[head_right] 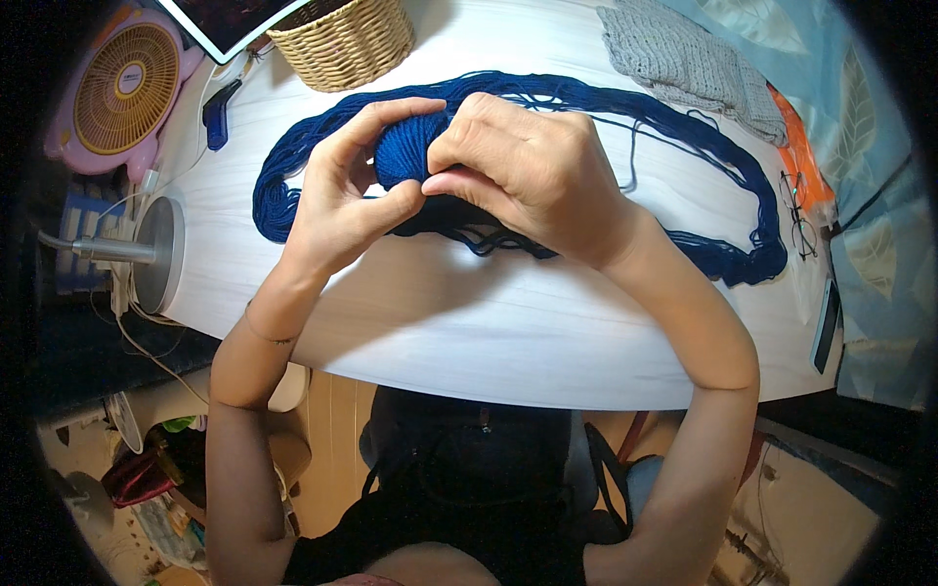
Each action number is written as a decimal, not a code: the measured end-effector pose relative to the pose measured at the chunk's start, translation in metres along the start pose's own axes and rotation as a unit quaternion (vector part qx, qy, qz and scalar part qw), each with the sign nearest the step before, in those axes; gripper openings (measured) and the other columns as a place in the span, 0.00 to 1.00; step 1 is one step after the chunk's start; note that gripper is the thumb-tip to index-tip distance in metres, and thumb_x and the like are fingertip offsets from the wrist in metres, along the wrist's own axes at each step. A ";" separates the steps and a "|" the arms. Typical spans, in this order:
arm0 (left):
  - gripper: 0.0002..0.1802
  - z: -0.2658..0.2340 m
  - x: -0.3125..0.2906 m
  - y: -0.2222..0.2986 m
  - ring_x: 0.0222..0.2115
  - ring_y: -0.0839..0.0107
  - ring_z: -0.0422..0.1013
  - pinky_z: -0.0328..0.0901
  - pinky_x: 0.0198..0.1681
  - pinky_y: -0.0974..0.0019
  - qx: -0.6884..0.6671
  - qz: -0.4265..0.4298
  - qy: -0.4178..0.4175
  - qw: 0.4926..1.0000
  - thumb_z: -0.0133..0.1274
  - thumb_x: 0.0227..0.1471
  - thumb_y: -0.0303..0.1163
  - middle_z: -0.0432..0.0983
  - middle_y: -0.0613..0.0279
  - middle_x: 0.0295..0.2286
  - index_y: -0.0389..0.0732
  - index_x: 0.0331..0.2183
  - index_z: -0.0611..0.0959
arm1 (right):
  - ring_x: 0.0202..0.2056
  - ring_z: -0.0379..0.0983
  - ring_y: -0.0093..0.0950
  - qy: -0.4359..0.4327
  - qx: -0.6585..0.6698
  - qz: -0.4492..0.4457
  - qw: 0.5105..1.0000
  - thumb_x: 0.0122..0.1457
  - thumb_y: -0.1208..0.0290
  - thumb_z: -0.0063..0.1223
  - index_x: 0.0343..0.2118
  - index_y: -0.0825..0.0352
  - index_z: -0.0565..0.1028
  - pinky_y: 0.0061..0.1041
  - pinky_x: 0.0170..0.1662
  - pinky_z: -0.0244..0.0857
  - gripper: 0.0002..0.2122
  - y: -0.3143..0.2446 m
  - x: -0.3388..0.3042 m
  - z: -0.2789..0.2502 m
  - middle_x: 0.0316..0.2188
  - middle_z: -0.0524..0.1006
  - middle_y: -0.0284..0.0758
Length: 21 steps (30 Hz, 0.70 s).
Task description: The person winds blue yarn into a ball by hand while sitting at a desk. They pull lengths of yarn from a loop on the table and wrap them around the ball to increase its size.
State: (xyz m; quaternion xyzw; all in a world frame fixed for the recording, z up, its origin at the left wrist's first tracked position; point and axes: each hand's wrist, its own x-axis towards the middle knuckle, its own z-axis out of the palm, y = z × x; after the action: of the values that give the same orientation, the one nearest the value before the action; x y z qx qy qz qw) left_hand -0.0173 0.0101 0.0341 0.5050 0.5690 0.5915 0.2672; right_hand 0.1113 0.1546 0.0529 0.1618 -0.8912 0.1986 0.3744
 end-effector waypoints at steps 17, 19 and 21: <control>0.31 0.009 -0.003 0.001 0.32 0.78 0.67 0.64 0.29 0.78 0.066 0.095 -0.009 0.993 0.53 0.33 0.22 0.71 0.64 0.35 0.38 0.46 0.74 | 0.25 0.71 0.19 0.017 0.109 0.136 0.985 0.49 0.73 0.59 0.25 0.68 0.75 0.16 0.27 0.65 0.05 0.013 -0.005 -0.005 0.23 0.74 0.30; 0.32 0.012 -0.004 0.003 0.33 0.77 0.67 0.64 0.29 0.78 0.060 0.101 -0.005 0.993 0.52 0.33 0.22 0.72 0.64 0.36 0.39 0.48 0.73 | 0.26 0.70 0.17 0.031 0.154 0.163 0.974 0.51 0.73 0.57 0.26 0.68 0.75 0.14 0.28 0.64 0.05 0.015 -0.006 -0.004 0.23 0.74 0.30; 0.35 0.015 -0.004 0.005 0.35 0.76 0.68 0.64 0.30 0.78 0.035 0.111 0.004 0.993 0.52 0.32 0.22 0.72 0.63 0.38 0.39 0.49 0.72 | 0.26 0.70 0.16 0.039 0.180 0.181 0.966 0.52 0.73 0.57 0.27 0.69 0.75 0.14 0.29 0.64 0.05 0.016 -0.009 -0.003 0.23 0.74 0.30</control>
State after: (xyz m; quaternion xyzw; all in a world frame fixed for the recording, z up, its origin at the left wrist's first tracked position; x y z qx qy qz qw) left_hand -0.0010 0.0112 0.0347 0.5717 0.5311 0.5989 0.1800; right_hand 0.1119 0.1714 0.0445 0.0543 -0.8398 0.4265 0.3316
